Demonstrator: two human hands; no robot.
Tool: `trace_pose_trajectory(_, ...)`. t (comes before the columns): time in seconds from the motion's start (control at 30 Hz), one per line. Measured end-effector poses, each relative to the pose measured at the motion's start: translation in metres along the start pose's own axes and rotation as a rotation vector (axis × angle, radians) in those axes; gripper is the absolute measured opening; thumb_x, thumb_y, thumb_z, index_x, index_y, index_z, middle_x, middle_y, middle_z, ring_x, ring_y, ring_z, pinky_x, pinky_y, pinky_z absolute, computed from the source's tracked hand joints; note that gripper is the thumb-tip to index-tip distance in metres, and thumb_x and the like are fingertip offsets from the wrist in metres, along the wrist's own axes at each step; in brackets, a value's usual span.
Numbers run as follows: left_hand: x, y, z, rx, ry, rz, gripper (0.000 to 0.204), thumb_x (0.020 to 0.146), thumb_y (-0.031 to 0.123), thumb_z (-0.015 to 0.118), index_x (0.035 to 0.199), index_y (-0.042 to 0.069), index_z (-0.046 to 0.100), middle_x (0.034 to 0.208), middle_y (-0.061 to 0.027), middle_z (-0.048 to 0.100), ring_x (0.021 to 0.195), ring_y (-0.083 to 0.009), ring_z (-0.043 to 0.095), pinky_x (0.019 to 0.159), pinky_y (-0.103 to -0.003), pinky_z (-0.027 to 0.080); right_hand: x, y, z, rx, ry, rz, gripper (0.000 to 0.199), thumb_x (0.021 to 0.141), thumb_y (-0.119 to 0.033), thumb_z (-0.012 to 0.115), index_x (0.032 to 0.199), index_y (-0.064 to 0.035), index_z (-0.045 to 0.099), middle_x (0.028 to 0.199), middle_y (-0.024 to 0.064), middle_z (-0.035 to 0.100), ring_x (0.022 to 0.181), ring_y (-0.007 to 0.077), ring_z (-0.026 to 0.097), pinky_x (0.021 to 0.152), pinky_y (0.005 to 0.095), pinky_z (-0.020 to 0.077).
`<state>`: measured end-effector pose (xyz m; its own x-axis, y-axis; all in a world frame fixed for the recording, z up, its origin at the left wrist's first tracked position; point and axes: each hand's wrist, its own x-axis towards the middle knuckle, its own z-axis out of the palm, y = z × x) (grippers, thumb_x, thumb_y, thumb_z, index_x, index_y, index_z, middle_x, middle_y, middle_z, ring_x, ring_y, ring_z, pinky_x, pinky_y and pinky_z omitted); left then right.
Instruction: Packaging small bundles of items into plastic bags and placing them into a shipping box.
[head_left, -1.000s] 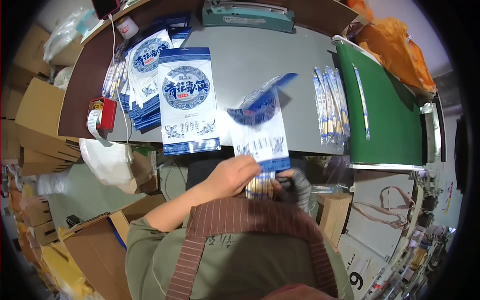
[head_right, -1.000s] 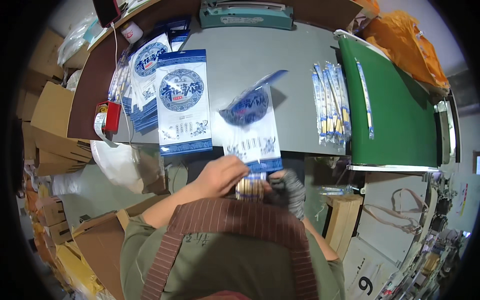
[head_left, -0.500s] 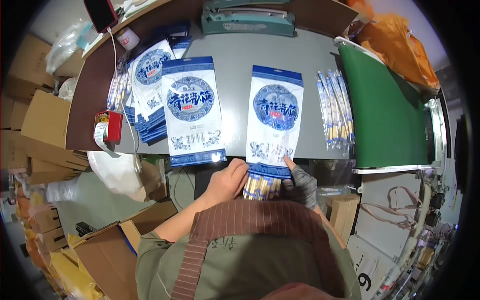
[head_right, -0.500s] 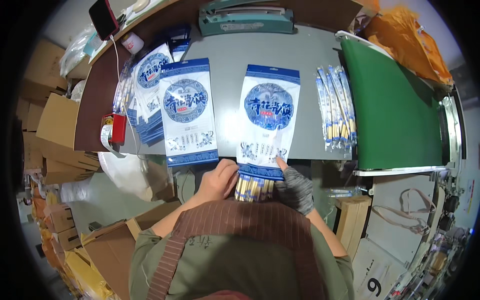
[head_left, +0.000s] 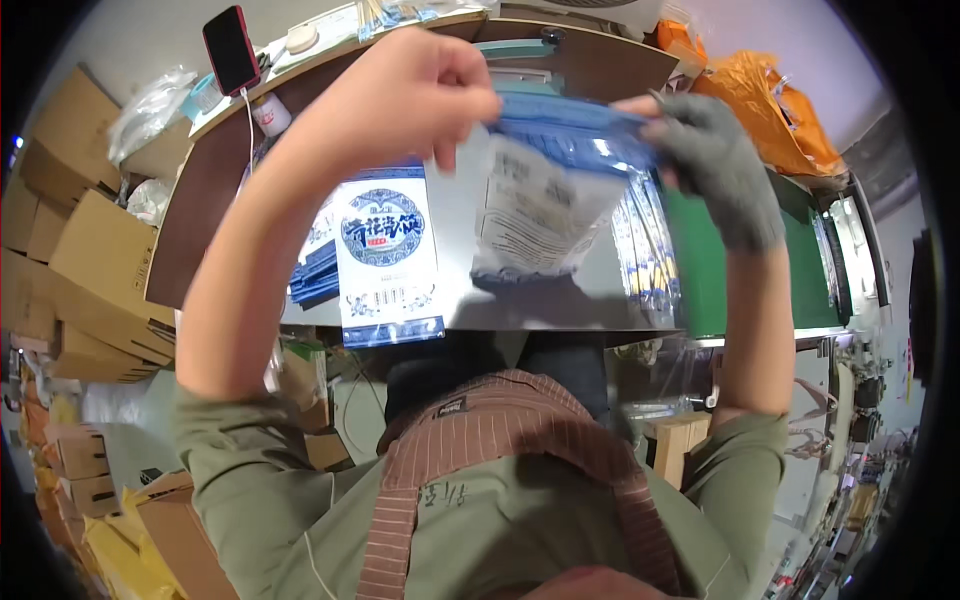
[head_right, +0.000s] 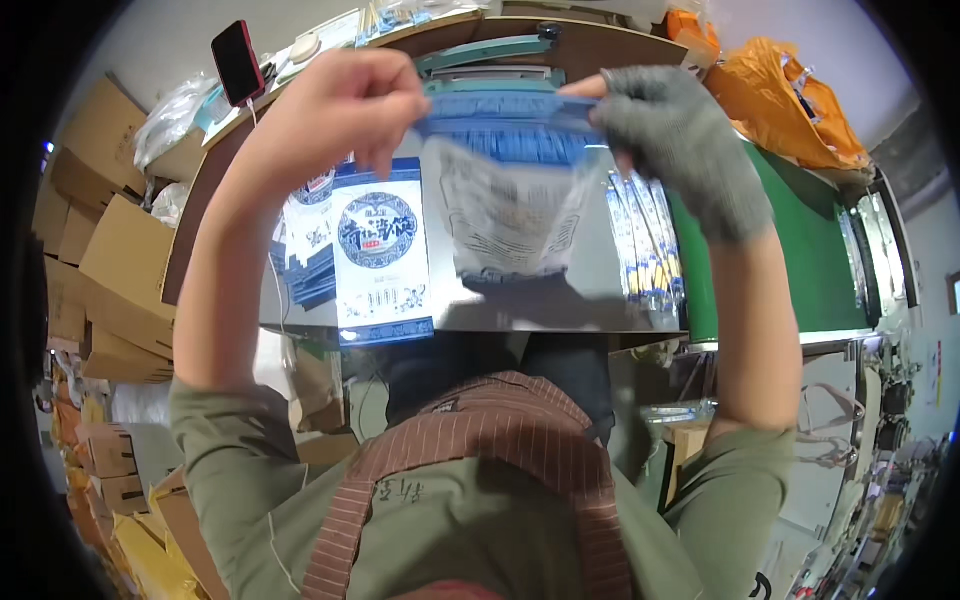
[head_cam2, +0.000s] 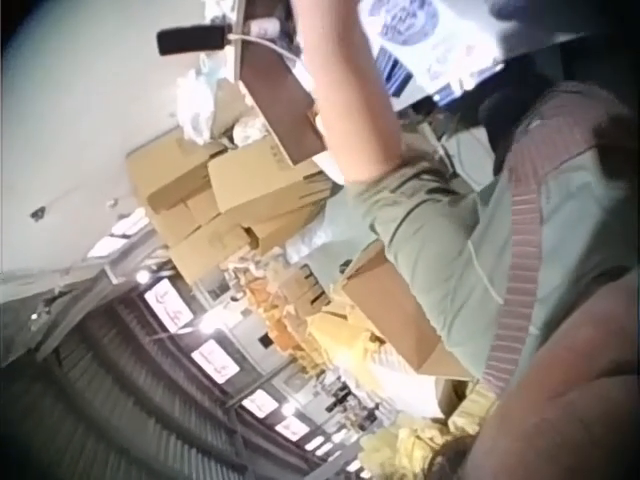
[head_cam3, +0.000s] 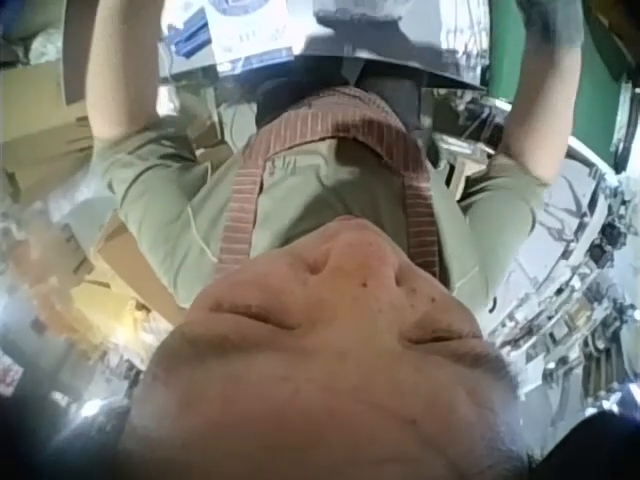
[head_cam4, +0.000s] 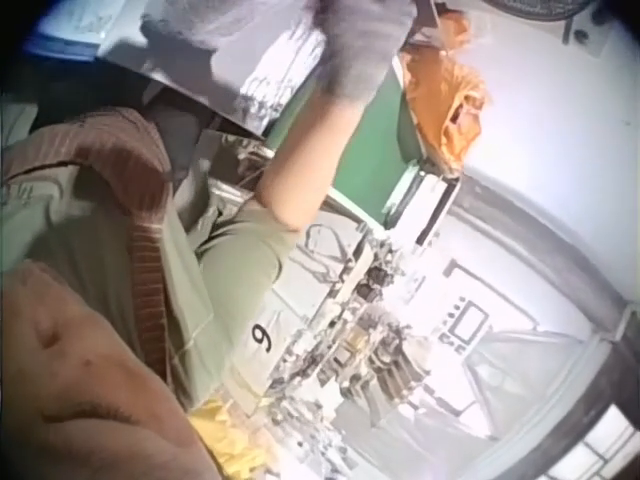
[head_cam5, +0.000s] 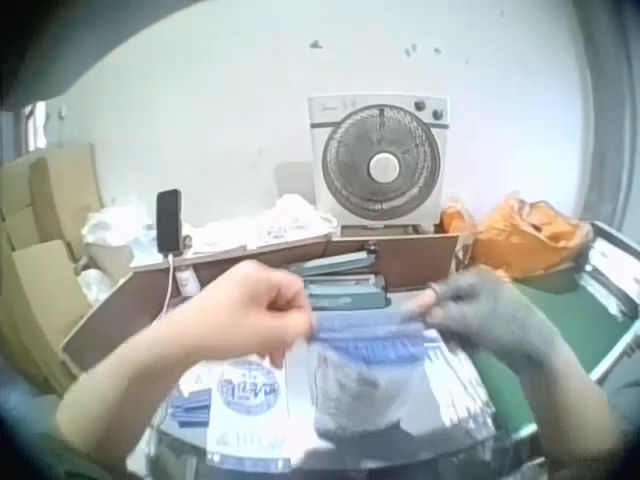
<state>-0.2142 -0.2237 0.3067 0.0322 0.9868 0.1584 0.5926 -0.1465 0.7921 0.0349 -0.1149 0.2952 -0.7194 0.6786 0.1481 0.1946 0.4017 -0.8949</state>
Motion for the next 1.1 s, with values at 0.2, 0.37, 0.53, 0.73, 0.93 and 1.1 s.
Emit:
trace_pose_trajectory(0.2,0.05,-0.011,-0.036,0.541,0.428,0.502,0.015,0.09,0.013,0.058,0.091,-0.001,0.064,0.079,-0.0046,0.063,0.073,-0.0137,0.062,0.071,-0.027,0.049,0.052,-0.001,0.002,-0.161,0.384,-0.399,0.02,0.09,-0.012,0.06,0.106,-0.0086,0.071,0.068,-0.0038,0.058,0.055,-0.0011,0.045,0.048,0.0151,0.0327)
trace_pose_trajectory(0.37,0.008,-0.049,0.008,0.434,0.243,0.706,0.016,0.074,-0.009,0.064,0.083,0.003,0.057,0.118,-0.0075,0.064,0.109,-0.027,0.061,0.099,-0.038,0.044,0.018,0.061,0.043,-0.415,0.377,-0.612,0.022,0.09,-0.011,0.059,0.109,-0.0123,0.071,0.074,0.0015,0.062,0.065,0.0118,0.054,0.062,0.0259,0.0467)
trace_pose_trajectory(0.53,-0.007,-0.17,0.11,0.528,-0.266,0.188,0.019,0.078,0.001,0.053,0.095,-0.005,0.058,0.09,-0.0217,0.062,0.083,-0.0384,0.063,0.075,-0.044,0.052,-0.024,0.169,0.089,-0.732,0.066,-0.086,0.039,0.087,-0.023,0.063,0.124,-0.0119,0.06,0.116,0.0142,0.062,0.106,0.0293,0.059,0.092,0.0352,0.047)
trace_pose_trajectory(0.73,0.012,-0.143,0.152,0.376,-0.029,0.293,0.025,0.085,0.021,0.064,0.081,-0.001,0.054,0.086,-0.0168,0.059,0.081,-0.0356,0.06,0.069,-0.044,0.049,-0.046,0.28,0.035,-1.161,0.487,0.217,0.061,0.089,-0.037,0.057,0.131,0.0059,0.046,0.139,0.0294,0.04,0.127,0.0408,0.042,0.108,0.0437,0.0337)
trace_pose_trajectory(0.93,0.053,-0.202,0.242,0.684,0.164,0.406,0.043,0.09,0.036,0.057,0.107,-0.004,0.057,0.114,-0.019,0.056,0.105,-0.0329,0.056,0.084,-0.042,0.047,-0.025,0.254,0.058,-1.102,0.336,0.385,0.073,0.09,-0.045,0.053,0.138,0.0068,0.036,0.139,0.033,0.037,0.131,0.0429,0.038,0.11,0.0433,0.0309)
trace_pose_trajectory(1.1,0.078,-0.155,0.211,0.243,-0.164,-0.006,0.057,0.091,0.04,0.055,0.121,-0.008,0.05,0.117,-0.0278,0.056,0.111,-0.0395,0.055,0.094,-0.045,0.044,-0.033,0.276,0.02,-0.706,0.484,0.928,0.081,0.093,-0.059,0.039,0.137,0.0081,0.037,0.139,0.0335,0.038,0.129,0.0429,0.039,0.109,0.0413,0.0305)
